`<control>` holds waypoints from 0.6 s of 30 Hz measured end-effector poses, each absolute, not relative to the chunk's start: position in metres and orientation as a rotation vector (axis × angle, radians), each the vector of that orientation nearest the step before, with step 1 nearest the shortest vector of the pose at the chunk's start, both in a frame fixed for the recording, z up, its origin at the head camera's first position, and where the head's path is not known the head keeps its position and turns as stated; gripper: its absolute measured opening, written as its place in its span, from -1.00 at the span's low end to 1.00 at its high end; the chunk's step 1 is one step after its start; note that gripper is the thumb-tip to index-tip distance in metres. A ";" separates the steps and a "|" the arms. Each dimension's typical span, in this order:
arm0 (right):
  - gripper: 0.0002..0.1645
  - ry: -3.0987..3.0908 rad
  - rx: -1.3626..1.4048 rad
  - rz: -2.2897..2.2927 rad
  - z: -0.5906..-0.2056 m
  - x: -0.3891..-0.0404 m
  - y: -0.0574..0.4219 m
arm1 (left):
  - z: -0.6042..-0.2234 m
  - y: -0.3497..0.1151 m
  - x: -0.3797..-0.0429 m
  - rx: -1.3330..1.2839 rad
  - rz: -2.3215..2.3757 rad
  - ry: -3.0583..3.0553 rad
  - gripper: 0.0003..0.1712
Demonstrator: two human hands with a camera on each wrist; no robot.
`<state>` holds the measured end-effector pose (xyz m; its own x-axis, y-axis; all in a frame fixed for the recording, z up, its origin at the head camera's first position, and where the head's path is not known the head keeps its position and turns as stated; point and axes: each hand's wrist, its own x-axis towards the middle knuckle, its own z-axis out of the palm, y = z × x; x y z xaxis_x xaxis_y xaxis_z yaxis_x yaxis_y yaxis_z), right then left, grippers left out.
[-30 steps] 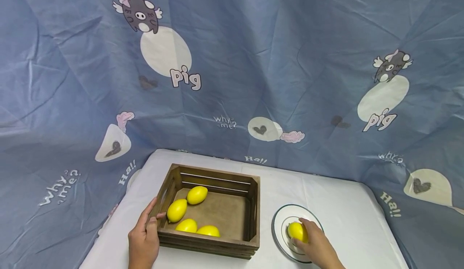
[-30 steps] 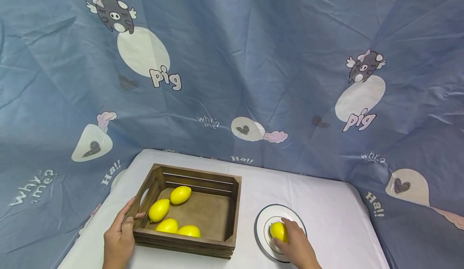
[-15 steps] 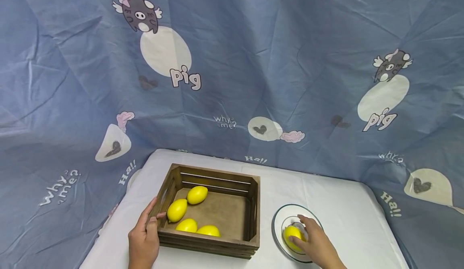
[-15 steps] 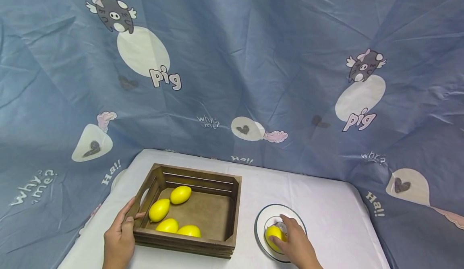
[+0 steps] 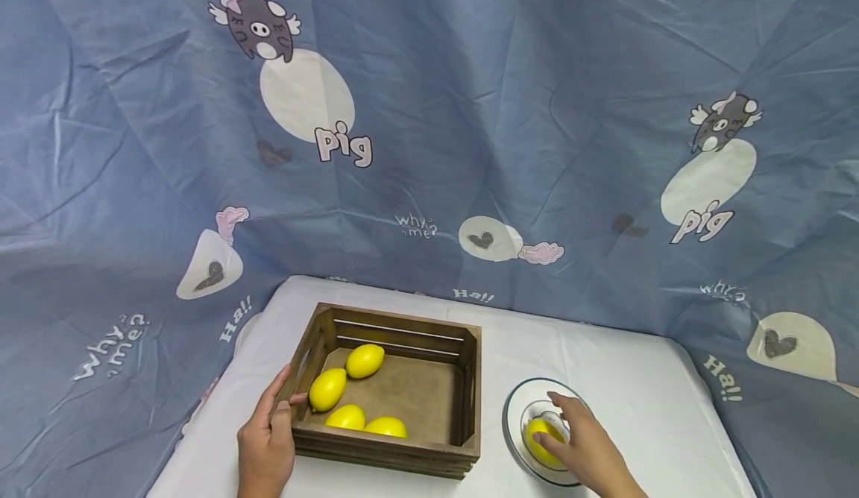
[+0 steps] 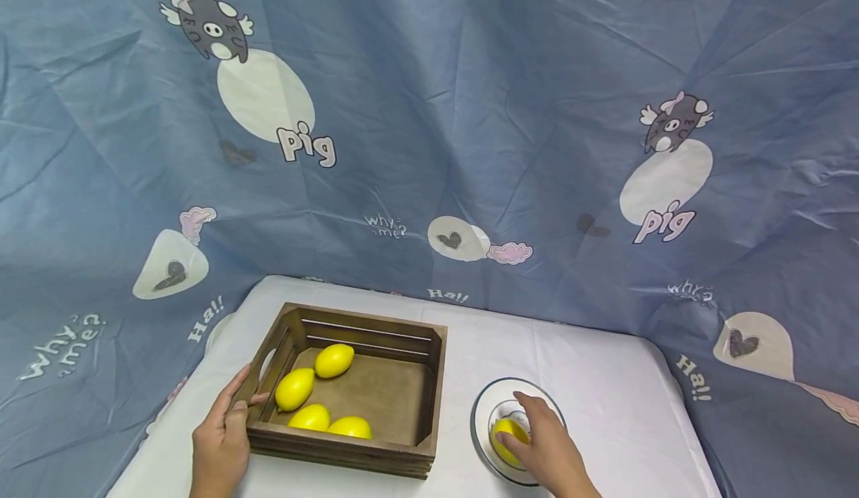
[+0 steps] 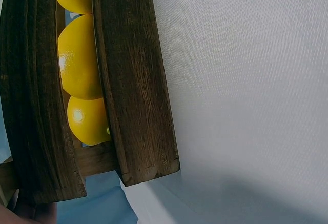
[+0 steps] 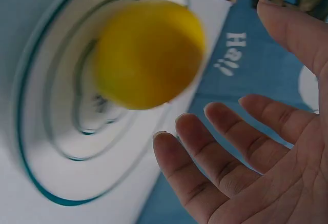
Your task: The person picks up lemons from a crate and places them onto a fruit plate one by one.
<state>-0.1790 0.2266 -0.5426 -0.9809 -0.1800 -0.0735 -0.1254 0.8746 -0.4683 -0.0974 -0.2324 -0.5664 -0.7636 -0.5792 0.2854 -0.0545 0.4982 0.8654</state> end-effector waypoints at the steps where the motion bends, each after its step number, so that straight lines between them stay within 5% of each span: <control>1: -0.04 2.940 -0.265 -0.732 -0.539 -0.179 0.226 | -0.567 -0.232 -0.097 0.520 -1.233 -2.188 -0.40; 18: 0.11 3.089 -0.728 -0.580 -0.462 -0.184 0.183 | -0.568 -0.233 -0.098 0.511 -1.224 -2.182 -0.40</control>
<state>-0.1838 0.1833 -0.4616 -0.8947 -0.4163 0.1621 -0.4467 0.8338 -0.3243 -0.0977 -0.2326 -0.5677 -0.7585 -0.5793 0.2984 -0.0474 0.5058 0.8613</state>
